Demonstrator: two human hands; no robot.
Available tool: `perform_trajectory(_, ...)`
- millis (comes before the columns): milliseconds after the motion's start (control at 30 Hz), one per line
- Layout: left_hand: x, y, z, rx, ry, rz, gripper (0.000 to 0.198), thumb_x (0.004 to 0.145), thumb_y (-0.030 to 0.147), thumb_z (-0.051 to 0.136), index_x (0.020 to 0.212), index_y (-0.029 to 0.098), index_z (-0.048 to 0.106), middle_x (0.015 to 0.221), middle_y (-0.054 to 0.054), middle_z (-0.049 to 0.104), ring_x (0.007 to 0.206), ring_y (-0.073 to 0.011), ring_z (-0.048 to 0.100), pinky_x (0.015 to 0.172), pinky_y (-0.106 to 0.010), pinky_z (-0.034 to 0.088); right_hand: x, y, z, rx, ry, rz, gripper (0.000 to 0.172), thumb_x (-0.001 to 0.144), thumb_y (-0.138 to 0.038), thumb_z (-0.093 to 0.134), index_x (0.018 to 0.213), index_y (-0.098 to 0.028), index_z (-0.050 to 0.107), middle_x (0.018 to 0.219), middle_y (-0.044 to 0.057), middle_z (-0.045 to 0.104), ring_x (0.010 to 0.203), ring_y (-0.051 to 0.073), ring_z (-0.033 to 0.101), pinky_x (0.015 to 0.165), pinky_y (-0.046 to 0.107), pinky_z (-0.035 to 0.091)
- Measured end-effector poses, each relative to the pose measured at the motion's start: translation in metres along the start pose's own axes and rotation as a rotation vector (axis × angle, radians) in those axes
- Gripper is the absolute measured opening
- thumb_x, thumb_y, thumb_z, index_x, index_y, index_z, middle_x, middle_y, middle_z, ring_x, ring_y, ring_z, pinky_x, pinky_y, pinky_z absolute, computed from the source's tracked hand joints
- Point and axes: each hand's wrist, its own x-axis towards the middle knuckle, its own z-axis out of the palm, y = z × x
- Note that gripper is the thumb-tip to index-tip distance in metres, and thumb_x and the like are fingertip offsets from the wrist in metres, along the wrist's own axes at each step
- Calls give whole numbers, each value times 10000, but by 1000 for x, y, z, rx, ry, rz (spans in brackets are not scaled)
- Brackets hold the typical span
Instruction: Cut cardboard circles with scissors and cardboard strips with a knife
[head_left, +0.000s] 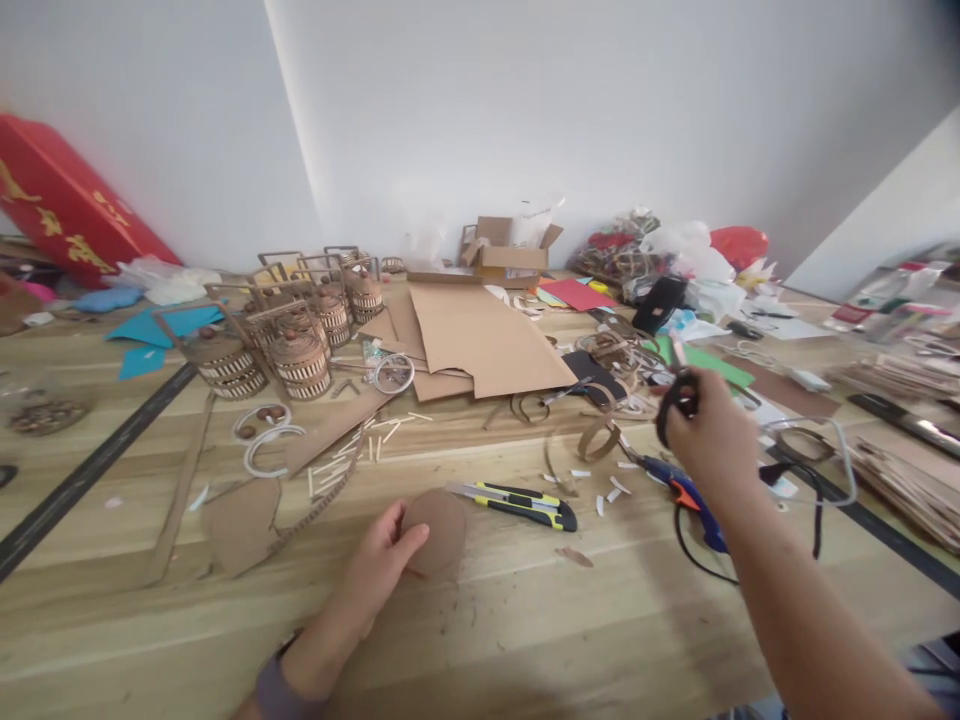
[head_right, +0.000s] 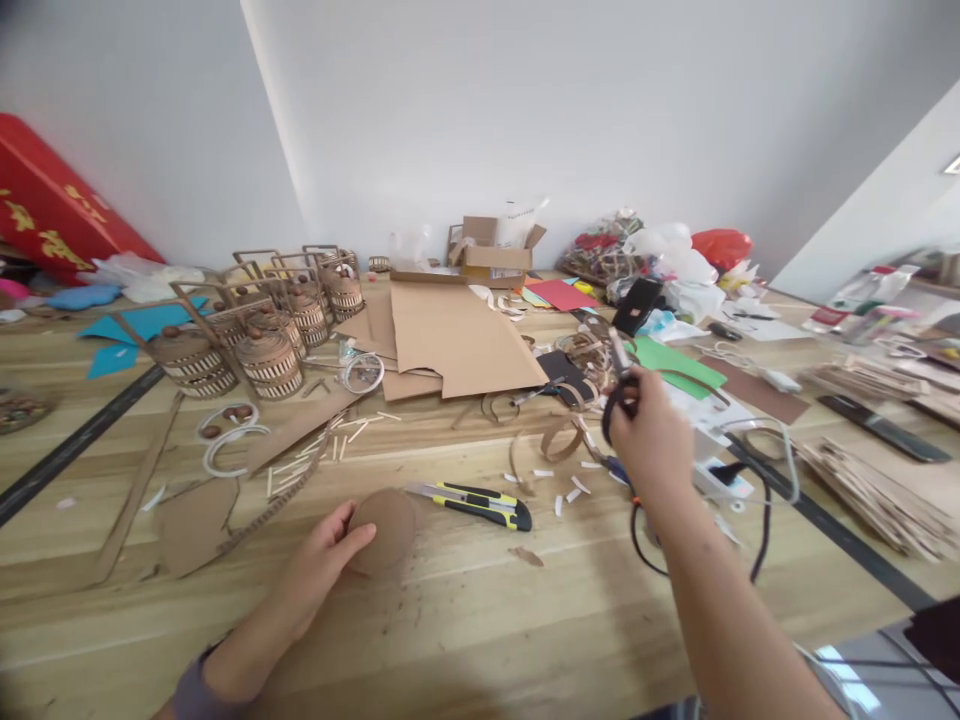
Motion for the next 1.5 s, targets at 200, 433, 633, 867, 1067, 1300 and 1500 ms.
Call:
perform_trajectory(200, 0, 2, -3, -82, 184, 22, 342, 682, 429, 663, 956, 225, 657, 967, -52, 769, 1035, -306, 687, 804, -362, 543, -83, -52, 73, 90, -431, -252, 220, 810, -241, 713, 1026, -277, 690, 898, 16, 788, 778, 238, 740, 613, 256, 482)
perform_trajectory(433, -5, 4, -3, -147, 182, 69, 289, 727, 366, 667, 963, 199, 679, 995, -62, 770, 1038, -284, 681, 860, -345, 506, -73, -44, 88, 139, -414, -100, 159, 854, -227, 617, 992, -208, 695, 828, 118, 745, 715, 304, 700, 540, 284, 358)
perform_trajectory(633, -4, 0, -2, -208, 178, 32, 356, 683, 321, 727, 1010, 183, 699, 881, -30, 737, 882, -232, 665, 723, -290, 477, -68, -73, 89, 572, -481, 3, 534, 875, -528, 589, 1293, -198, 560, 945, 102, 735, 704, 245, 661, 599, 325, 471)
perform_trajectory(867, -6, -2, 4, -323, 78, -20, 525, 654, 340, 796, 1137, 169, 683, 920, -46, 750, 874, -213, 663, 736, -281, 480, -109, -123, 111, 1016, -842, 57, 610, 681, -657, 776, 1060, -220, 584, 710, -44, 567, 497, 106, 455, 443, 231, 358)
perform_trajectory(1067, -15, 5, 10, -267, -140, -155, 516, 624, 265, 831, 1120, 192, 711, 1021, -47, 760, 951, -226, 649, 818, -315, 502, -114, -106, 119, 1302, -875, 323, 642, 642, -557, 887, 1083, -249, 537, 652, -104, 466, 447, 71, 338, 419, 213, 236)
perform_trajectory(1300, -15, 10, 3, -263, -172, -274, 461, 612, 413, 851, 990, 194, 704, 888, -9, 707, 825, -192, 609, 745, -283, 437, -116, -107, 114, 1171, -1022, 234, 583, 633, -520, 907, 1005, -223, 570, 630, -97, 454, 529, 96, 388, 497, 231, 288)
perform_trajectory(1500, -17, 6, 6, 45, -93, -190, 243, 678, 354, 772, 783, 210, 606, 751, 36, 588, 773, -180, 520, 680, -265, 364, -114, -110, 109, 1116, -1037, 235, 591, 610, -525, 909, 1016, -222, 604, 664, -74, 498, 578, 118, 435, 541, 254, 330)
